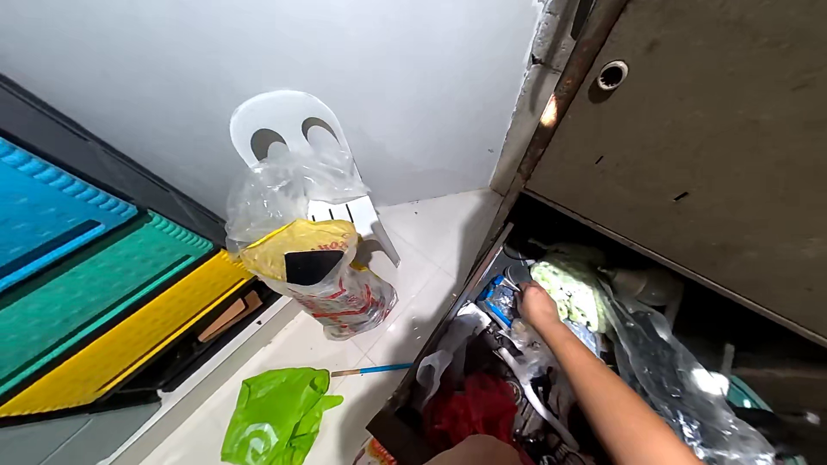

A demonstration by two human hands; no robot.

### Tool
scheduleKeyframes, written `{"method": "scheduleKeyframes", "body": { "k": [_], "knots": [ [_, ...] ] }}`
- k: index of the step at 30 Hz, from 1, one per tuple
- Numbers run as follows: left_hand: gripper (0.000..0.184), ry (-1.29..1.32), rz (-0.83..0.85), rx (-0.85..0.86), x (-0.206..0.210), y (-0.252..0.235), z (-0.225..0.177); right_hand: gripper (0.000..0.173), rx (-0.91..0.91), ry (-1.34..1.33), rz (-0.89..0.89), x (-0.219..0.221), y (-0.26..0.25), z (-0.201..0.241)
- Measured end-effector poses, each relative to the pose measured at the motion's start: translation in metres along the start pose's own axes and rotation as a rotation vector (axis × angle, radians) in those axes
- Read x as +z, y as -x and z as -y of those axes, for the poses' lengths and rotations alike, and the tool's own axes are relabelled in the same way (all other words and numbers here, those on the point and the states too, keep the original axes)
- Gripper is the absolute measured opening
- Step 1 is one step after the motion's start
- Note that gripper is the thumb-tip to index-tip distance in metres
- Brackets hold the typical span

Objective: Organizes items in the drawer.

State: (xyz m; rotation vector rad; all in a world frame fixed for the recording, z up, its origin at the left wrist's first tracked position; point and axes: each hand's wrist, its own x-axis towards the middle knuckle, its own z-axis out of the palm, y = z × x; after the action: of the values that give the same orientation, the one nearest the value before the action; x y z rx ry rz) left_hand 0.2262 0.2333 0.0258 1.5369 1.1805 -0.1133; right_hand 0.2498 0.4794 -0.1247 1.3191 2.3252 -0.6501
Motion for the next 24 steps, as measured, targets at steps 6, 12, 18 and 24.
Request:
{"method": "scheduleKeyframes", "body": {
  "k": [6, 12, 18, 24],
  "knots": [
    [0.040, -0.002, 0.016, 0.062, 0.000, 0.001, -0.002, 0.036, 0.056, -0.038, 0.136, -0.016, 0.026, -0.023],
    [0.060, -0.056, -0.346, 0.233, 0.000, 0.016, 0.024, 0.034, 0.129, -0.047, 0.213, -0.018, 0.042, -0.050],
    [0.024, -0.605, -0.167, -0.301, -0.053, 0.005, 0.078, 0.053, 0.089, 0.012, 0.091, -0.004, 0.057, -0.046],
    [0.024, -0.197, -0.443, -0.030, -0.083, -0.006, 0.088, 0.036, -0.496, -0.345, 0.425, 0.009, 0.104, 0.015]
  ]
}}
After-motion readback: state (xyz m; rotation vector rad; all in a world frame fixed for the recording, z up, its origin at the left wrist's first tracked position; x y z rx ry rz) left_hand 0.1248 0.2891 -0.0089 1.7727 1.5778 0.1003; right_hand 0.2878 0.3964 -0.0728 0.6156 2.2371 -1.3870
